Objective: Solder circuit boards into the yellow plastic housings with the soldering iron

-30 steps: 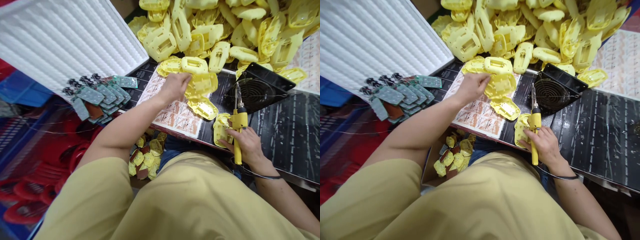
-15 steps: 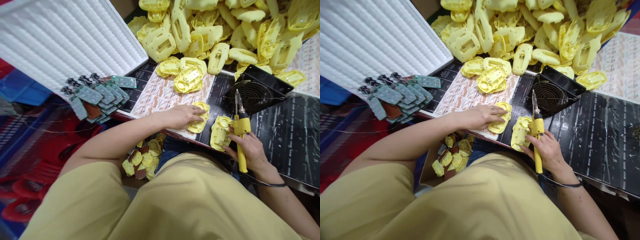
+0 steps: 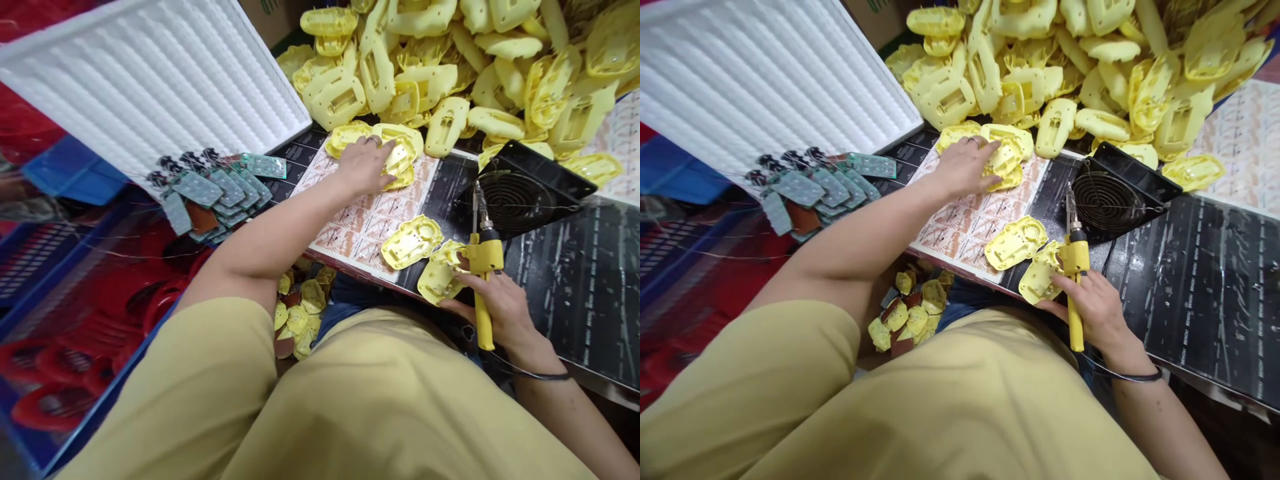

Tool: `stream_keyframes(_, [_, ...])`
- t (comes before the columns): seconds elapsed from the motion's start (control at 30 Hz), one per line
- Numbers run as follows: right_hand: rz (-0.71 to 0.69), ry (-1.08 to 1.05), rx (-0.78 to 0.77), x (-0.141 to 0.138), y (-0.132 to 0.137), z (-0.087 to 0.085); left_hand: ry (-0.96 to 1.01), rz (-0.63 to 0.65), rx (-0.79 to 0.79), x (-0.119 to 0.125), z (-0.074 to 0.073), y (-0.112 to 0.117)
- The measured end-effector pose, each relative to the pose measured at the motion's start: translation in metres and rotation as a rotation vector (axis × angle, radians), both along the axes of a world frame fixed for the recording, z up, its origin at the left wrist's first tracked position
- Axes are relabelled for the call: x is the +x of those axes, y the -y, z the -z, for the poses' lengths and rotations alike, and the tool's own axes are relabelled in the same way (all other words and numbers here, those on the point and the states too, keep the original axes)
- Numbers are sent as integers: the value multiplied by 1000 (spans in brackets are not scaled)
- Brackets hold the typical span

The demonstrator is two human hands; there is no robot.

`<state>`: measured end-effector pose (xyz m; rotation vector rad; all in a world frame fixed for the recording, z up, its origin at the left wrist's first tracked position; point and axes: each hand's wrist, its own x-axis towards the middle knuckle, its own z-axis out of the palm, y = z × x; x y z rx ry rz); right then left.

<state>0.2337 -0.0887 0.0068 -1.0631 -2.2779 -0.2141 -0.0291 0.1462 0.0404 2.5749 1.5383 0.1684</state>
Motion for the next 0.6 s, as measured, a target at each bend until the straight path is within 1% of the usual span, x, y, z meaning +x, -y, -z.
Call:
stream_keyframes(0.03, [3, -5, -5, 2, 0, -1, -21, -15, -13, -1, -5, -7])
stream_keyframes(0.1, [6, -9, -7, 7, 0, -2, -35, -16, -26, -5, -15, -11])
stream_keyframes(0.17, [8, -5, -3, 12, 0, -3, -20, -14, -34, -10, -21, -5])
stream_keyframes(0.2, [7, -2, 2, 13, 0, -3, 10, -6, -33, -13, -21, 0])
stream_keyframes(0.23, [4, 3, 6, 14, 0, -2, 57, 8, -25, -17, -19, 6])
stream_keyframes(0.3, [-6, 7, 14, 14, 0, 0, 177, 37, -12, -26, -9, 20])
stream_keyframes(0.33, [-15, 10, 16, 14, 1, 1, 226, 35, -18, -30, -3, 29])
stream_keyframes(0.4, [-37, 12, 10, 12, 1, 2, 238, -8, -75, -39, 8, 48])
stream_keyframes(0.43, [-51, 11, 2, 12, 2, 2, 204, -38, -115, -43, 11, 58])
stream_keyframes(0.5, [-79, 5, -16, 14, 2, 1, 68, -69, -200, -51, 10, 75])
stream_keyframes(0.57, [-95, -1, -20, 17, 2, 0, -91, -48, -227, -58, 1, 85])
stream_keyframes(0.6, [-94, -4, -17, 19, 2, -1, -144, -17, -200, -61, -4, 86])
